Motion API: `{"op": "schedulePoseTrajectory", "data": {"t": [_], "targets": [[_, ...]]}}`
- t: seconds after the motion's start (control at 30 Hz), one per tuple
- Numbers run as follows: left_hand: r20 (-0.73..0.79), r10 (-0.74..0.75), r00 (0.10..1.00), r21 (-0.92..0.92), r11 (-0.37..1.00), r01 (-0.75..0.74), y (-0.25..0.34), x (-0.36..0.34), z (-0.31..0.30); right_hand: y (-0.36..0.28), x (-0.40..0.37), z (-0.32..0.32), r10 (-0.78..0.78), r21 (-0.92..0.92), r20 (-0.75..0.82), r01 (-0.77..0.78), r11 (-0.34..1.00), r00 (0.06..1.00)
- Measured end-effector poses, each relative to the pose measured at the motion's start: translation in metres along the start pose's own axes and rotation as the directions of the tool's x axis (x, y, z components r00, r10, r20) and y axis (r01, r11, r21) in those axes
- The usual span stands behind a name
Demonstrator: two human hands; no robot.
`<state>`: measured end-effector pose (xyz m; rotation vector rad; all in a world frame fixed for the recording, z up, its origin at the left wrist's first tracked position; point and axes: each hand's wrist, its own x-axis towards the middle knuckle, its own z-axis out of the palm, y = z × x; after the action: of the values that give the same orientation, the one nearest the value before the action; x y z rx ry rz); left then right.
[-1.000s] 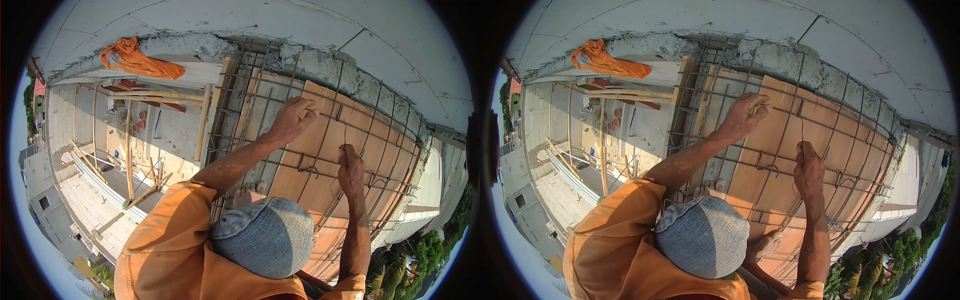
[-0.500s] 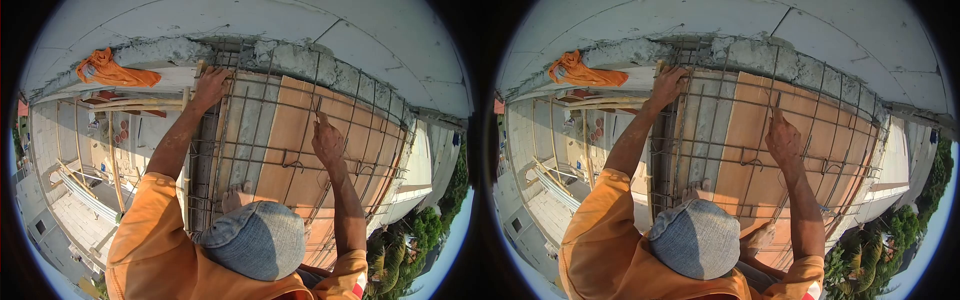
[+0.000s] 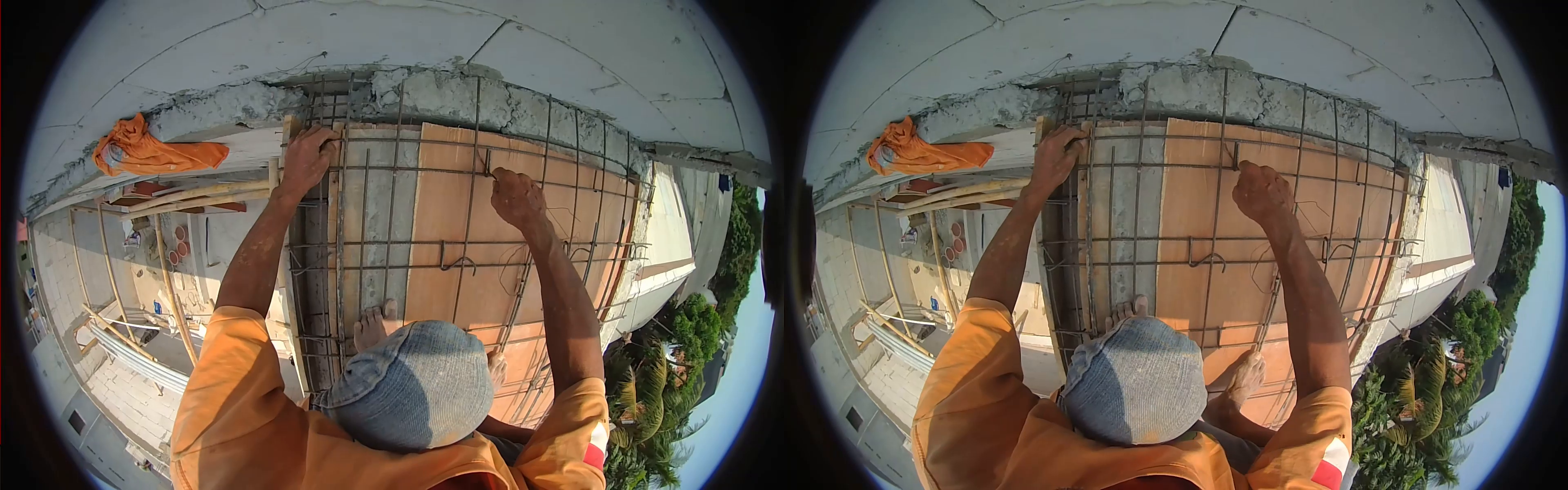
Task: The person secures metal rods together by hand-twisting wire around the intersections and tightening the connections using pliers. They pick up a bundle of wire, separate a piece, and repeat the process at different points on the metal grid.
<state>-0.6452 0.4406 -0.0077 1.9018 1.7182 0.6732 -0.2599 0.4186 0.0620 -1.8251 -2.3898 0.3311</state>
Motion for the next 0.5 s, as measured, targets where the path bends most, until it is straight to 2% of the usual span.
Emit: {"op": "schedulePoseTrajectory", "data": {"t": [0.07, 0.17, 0.3, 0.37, 0.5], "targets": [[0.010, 0.006, 1.000, -0.023, 1.000, -0.006, 0.000, 0.002, -0.003, -0.008, 0.013, -0.002, 0.199, -0.032, 0.125, -0.197, 0.980, 0.972], [0.020, 0.011, 1.000, -0.030, 1.000, -0.010, 0.001, 0.001, -0.004, -0.023, 0.018, -0.014, 0.283, -0.042, 0.172, -0.280, 0.959, 0.944], [0.059, 0.025, 0.998, -0.048, 0.999, -0.022, 0.003, 0.004, -0.011, -0.024, 0.023, -0.014, 0.251, -0.026, 0.086, -0.250, 0.968, 0.964], [0.086, 0.022, 0.996, -0.062, 0.998, -0.016, 0.006, 0.003, -0.012, -0.020, 0.035, -0.016, 0.316, -0.015, 0.213, -0.320, 0.947, 0.925], [0.076, 0.001, 0.997, -0.044, 0.999, 0.003, 0.011, -0.001, -0.011, 0.004, 0.042, -0.012, 0.356, 0.067, 0.226, -0.379, 0.923, 0.907]]}}
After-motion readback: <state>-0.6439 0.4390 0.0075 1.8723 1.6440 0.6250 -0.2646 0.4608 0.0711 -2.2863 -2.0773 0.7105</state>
